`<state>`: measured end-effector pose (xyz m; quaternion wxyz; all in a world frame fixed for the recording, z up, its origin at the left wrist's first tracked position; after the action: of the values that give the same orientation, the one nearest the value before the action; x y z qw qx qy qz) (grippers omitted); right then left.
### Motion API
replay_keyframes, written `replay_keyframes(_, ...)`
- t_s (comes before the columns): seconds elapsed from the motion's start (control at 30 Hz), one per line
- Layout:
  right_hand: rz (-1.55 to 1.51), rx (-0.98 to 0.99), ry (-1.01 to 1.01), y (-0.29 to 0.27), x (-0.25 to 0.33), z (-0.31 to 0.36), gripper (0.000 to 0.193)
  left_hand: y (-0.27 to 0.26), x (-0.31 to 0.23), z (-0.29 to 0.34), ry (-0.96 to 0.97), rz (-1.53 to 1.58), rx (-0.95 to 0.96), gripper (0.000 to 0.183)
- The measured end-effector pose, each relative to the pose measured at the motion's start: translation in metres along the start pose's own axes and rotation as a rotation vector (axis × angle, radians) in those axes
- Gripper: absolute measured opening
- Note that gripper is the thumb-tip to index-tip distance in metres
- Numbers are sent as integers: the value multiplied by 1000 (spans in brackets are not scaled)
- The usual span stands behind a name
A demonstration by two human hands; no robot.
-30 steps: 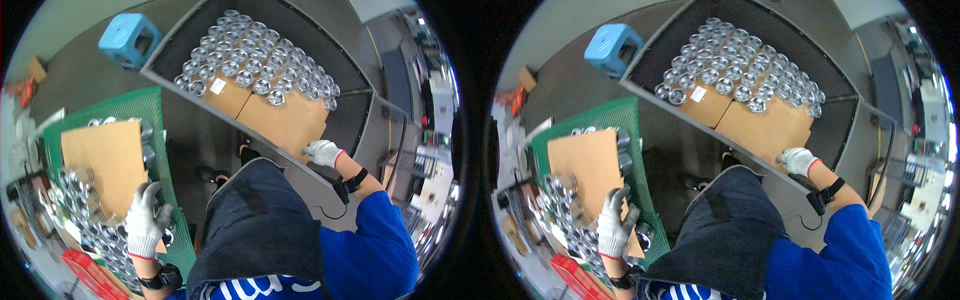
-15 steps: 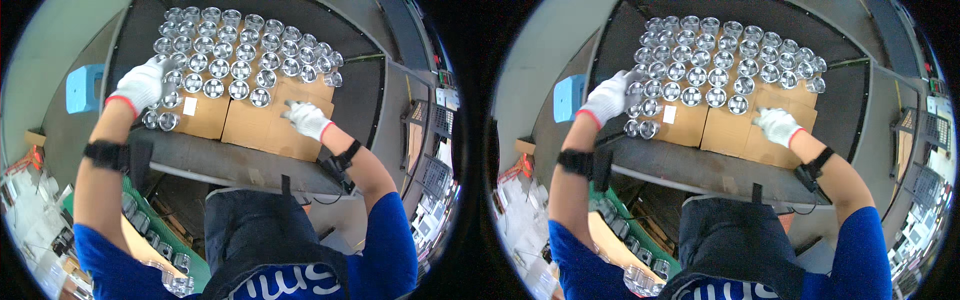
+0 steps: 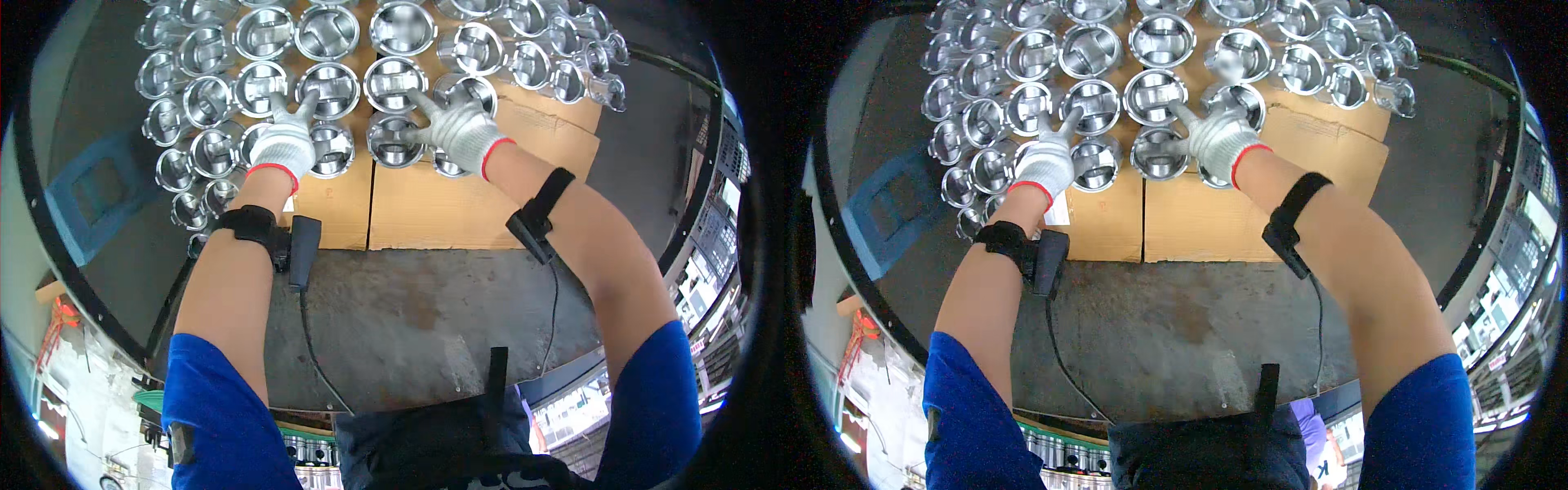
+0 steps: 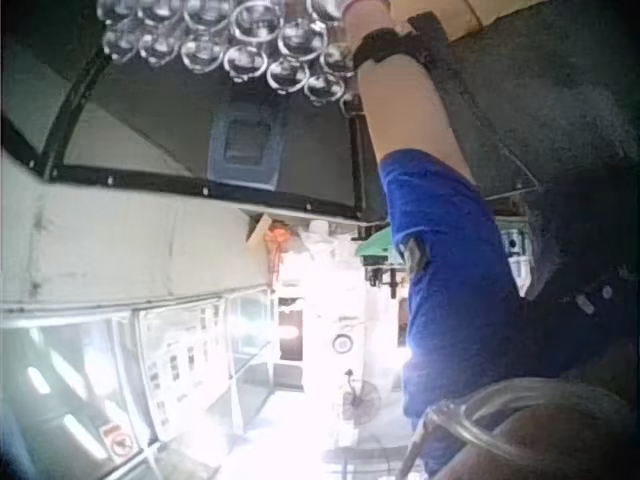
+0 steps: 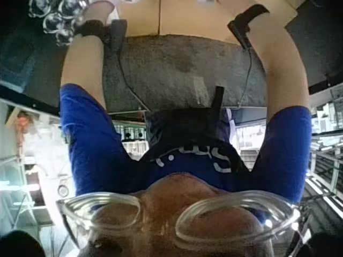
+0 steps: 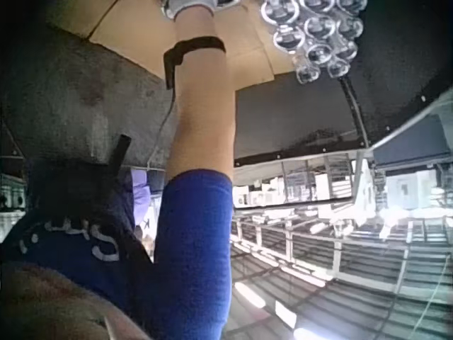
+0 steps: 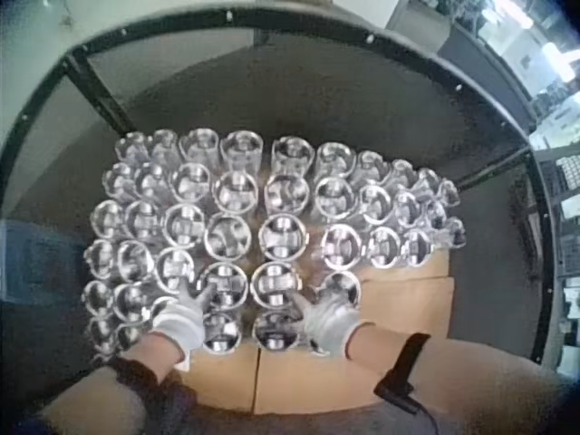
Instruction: Inspecting and filing metal pistons at a workstation.
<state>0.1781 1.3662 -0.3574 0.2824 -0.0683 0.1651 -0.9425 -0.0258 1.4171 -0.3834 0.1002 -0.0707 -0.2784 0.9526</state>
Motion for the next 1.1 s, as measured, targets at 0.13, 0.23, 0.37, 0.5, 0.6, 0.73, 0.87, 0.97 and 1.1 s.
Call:
replay_keyframes(0.13, -87, -46, -56, 16, -1, -32, 63, 9, 5, -20, -118, 129, -13, 65)
replay_keyframes(0.23, -156, -183, -36, 18, 5, -33, 54, 15, 12, -26, -93, 54, -32, 52)
replay_keyframes(0.37, -41, -305, 18, 20, 9, -42, 42, 27, 22, -26, 8, 132, -239, 61)
replay_keyframes(0.5, -260, -373, 28, 19, 5, -42, 49, 24, 19, -17, -17, 98, -212, 51)
replay_keyframes(0.6, -208, -295, 109, 14, 6, -27, 56, 23, 17, -7, 21, 82, -211, 44)
replay_keyframes(0.73, -395, -205, 65, 21, 19, 21, 36, 24, 29, 39, 79, 254, -144, 42)
replay_keyframes(0.87, -546, -287, 1, 78, 22, 89, 35, 16, 23, 129, 148, 356, -134, 43)
replay_keyframes(0.97, -717, -90, 131, 87, 25, 169, 53, -24, -1, 227, 294, 507, -366, 35)
replay_keyframes(1.1, -751, -264, 71, 165, 9, 223, 52, -67, -23, 365, 281, 530, -535, 39)
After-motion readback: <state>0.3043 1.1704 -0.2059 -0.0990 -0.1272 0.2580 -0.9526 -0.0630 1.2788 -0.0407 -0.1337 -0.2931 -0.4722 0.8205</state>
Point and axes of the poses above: each hand's wrist, its own z-axis away from the middle knuckle, its own y-axis out of the palm, x = y × z, the point moved 7 cm from there along -z, towards the middle knuckle, and after that the axes turned 5 degrees about x, right-handed, at the moved point
